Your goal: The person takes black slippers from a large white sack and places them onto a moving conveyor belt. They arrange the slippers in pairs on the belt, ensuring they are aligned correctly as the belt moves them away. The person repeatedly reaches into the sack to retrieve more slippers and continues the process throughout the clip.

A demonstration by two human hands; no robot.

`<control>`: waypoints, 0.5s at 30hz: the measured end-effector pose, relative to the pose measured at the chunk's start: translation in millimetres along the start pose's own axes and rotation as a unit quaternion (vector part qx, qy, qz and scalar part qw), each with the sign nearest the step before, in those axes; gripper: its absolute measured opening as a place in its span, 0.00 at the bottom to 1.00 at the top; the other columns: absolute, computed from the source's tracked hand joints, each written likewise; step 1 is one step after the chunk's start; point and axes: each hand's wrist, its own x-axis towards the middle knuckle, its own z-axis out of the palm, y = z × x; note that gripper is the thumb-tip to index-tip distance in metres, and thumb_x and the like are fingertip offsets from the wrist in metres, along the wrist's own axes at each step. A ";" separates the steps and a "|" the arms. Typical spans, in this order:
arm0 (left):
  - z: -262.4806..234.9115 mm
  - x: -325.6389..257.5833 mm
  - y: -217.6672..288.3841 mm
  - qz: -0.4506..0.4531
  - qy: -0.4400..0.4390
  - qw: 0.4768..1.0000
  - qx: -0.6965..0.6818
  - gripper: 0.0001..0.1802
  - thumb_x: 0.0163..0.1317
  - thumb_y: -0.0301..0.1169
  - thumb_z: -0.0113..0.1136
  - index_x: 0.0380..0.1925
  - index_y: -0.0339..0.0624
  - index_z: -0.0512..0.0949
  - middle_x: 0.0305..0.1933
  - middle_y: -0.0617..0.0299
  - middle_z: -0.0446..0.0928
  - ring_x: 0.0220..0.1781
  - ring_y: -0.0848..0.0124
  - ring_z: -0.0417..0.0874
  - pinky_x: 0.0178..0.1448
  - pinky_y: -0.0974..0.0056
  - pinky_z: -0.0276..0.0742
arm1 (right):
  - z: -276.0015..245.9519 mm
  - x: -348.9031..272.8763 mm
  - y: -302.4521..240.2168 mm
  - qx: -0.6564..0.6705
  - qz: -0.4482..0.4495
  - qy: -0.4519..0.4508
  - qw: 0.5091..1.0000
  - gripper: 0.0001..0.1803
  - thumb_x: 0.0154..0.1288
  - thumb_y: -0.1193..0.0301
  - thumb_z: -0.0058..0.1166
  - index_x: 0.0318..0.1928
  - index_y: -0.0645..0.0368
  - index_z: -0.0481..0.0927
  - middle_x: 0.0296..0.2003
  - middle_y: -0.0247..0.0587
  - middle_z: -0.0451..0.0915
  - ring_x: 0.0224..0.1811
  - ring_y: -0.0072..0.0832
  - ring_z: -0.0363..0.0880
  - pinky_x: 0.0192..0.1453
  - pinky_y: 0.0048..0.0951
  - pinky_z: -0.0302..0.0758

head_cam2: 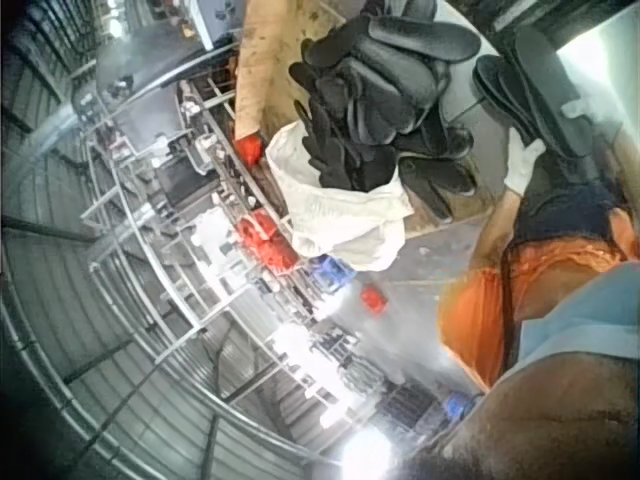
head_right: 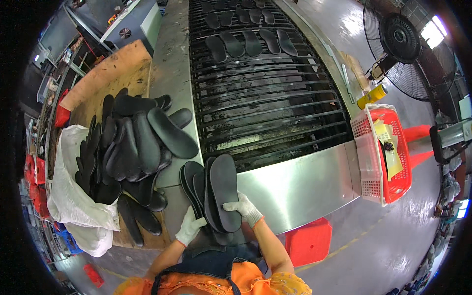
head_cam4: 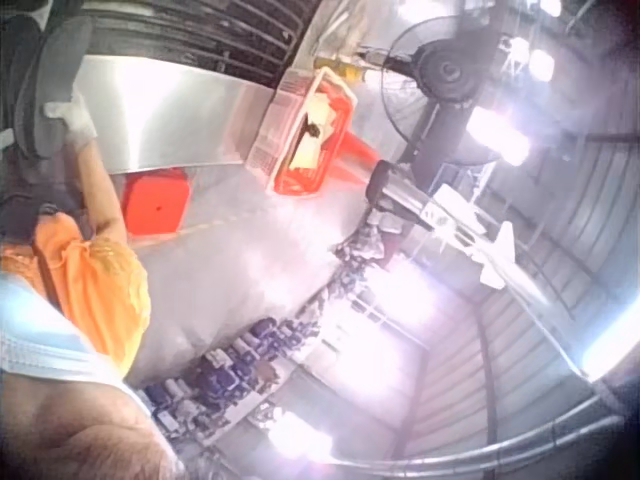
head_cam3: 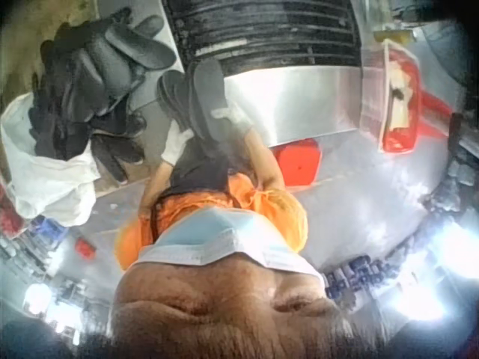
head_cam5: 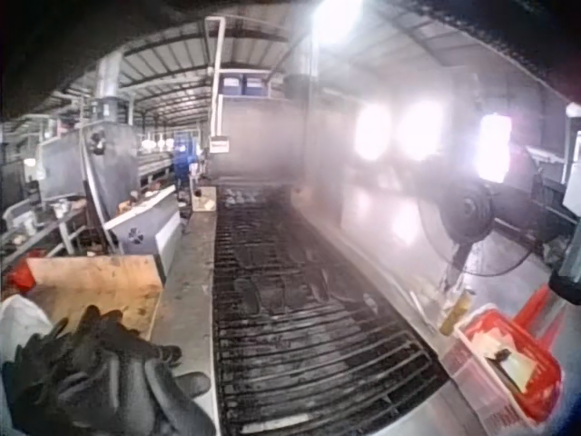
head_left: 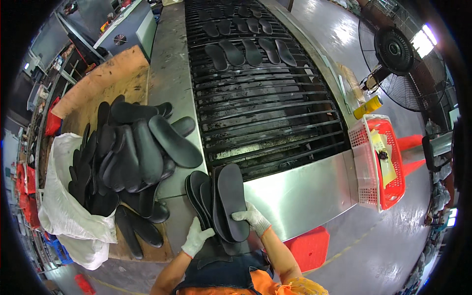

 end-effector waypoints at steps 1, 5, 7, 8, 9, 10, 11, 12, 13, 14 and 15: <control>22.5 11.3 13.2 0.020 0.013 1.000 -0.001 0.47 0.54 0.28 0.68 0.71 0.26 0.55 0.71 0.46 0.66 0.73 0.59 0.66 0.77 0.59 0.58 | -9.5 -1.9 -17.9 0.005 -0.004 0.003 1.000 0.38 0.48 0.77 0.72 0.63 0.67 0.73 0.47 0.40 0.83 0.45 0.28 0.83 0.54 0.35 0.81; 76.2 91.3 29.3 0.045 0.021 0.998 -0.033 0.45 0.55 0.28 0.67 0.71 0.28 0.57 0.69 0.49 0.69 0.71 0.61 0.68 0.76 0.59 0.60 | -65.5 25.1 -95.2 -0.003 -0.034 0.011 0.999 0.38 0.49 0.80 0.69 0.64 0.66 0.72 0.51 0.42 0.82 0.49 0.31 0.82 0.58 0.37 0.80; 114.2 142.9 59.5 0.063 0.004 0.997 -0.046 0.41 0.54 0.28 0.67 0.68 0.28 0.62 0.66 0.51 0.72 0.67 0.63 0.72 0.74 0.59 0.63 | -99.9 48.0 -133.7 -0.007 -0.063 0.026 0.998 0.37 0.50 0.81 0.67 0.64 0.66 0.72 0.51 0.42 0.82 0.50 0.33 0.82 0.59 0.39 0.79; 122.6 168.3 67.7 0.079 0.009 0.996 -0.037 0.40 0.54 0.28 0.67 0.66 0.28 0.64 0.65 0.52 0.74 0.66 0.63 0.73 0.73 0.59 0.65 | -108.6 62.1 -155.9 -0.003 -0.078 0.027 0.997 0.36 0.50 0.82 0.67 0.63 0.66 0.72 0.51 0.42 0.82 0.50 0.34 0.82 0.59 0.39 0.80; 130.7 194.4 78.0 0.082 0.006 0.996 -0.034 0.39 0.54 0.28 0.67 0.66 0.28 0.65 0.64 0.53 0.75 0.65 0.63 0.75 0.72 0.59 0.66 | -115.0 73.9 -180.3 0.021 -0.089 0.018 0.996 0.36 0.50 0.82 0.67 0.63 0.65 0.73 0.51 0.42 0.82 0.50 0.34 0.82 0.57 0.40 0.81; 137.9 220.8 89.6 0.084 0.003 0.996 -0.031 0.38 0.54 0.28 0.68 0.66 0.28 0.66 0.63 0.54 0.76 0.63 0.63 0.76 0.71 0.59 0.68 | -122.5 89.7 -201.5 0.026 -0.104 0.025 0.994 0.35 0.50 0.81 0.67 0.62 0.65 0.74 0.50 0.42 0.83 0.49 0.34 0.83 0.57 0.40 0.81; 148.0 247.4 106.7 0.087 -0.010 0.995 -0.038 0.38 0.54 0.28 0.68 0.65 0.29 0.67 0.62 0.53 0.77 0.62 0.63 0.77 0.70 0.59 0.69 | -129.8 104.4 -226.0 0.007 -0.113 0.035 0.993 0.34 0.51 0.81 0.67 0.62 0.65 0.74 0.50 0.42 0.83 0.48 0.35 0.83 0.57 0.40 0.81; 151.5 276.4 109.0 0.096 0.012 0.994 -0.052 0.38 0.54 0.28 0.69 0.65 0.29 0.67 0.63 0.53 0.77 0.63 0.63 0.77 0.71 0.59 0.68 | -134.8 119.7 -250.6 -0.011 -0.123 0.042 0.991 0.34 0.51 0.81 0.67 0.62 0.65 0.74 0.49 0.42 0.83 0.48 0.35 0.83 0.56 0.40 0.81; 152.2 305.5 113.6 0.104 0.024 0.994 -0.038 0.37 0.55 0.29 0.69 0.65 0.29 0.68 0.62 0.52 0.77 0.63 0.63 0.77 0.71 0.59 0.68 | -143.5 139.2 -274.5 -0.028 -0.143 0.035 0.989 0.32 0.52 0.81 0.66 0.61 0.65 0.75 0.48 0.42 0.84 0.47 0.35 0.84 0.56 0.40 0.82; 157.6 334.2 121.9 0.109 0.035 0.993 -0.028 0.37 0.55 0.29 0.69 0.64 0.28 0.68 0.62 0.52 0.77 0.63 0.63 0.77 0.71 0.60 0.68 | -155.7 157.1 -297.2 -0.045 -0.161 0.033 0.985 0.31 0.53 0.81 0.65 0.61 0.64 0.76 0.48 0.42 0.84 0.46 0.35 0.84 0.55 0.39 0.82; 149.0 362.3 122.8 0.131 0.061 0.989 0.011 0.37 0.56 0.30 0.70 0.64 0.28 0.68 0.62 0.51 0.77 0.63 0.64 0.77 0.71 0.60 0.68 | -149.1 170.4 -322.2 -0.030 -0.152 0.029 0.987 0.29 0.54 0.82 0.65 0.60 0.65 0.76 0.47 0.44 0.84 0.45 0.35 0.84 0.53 0.38 0.83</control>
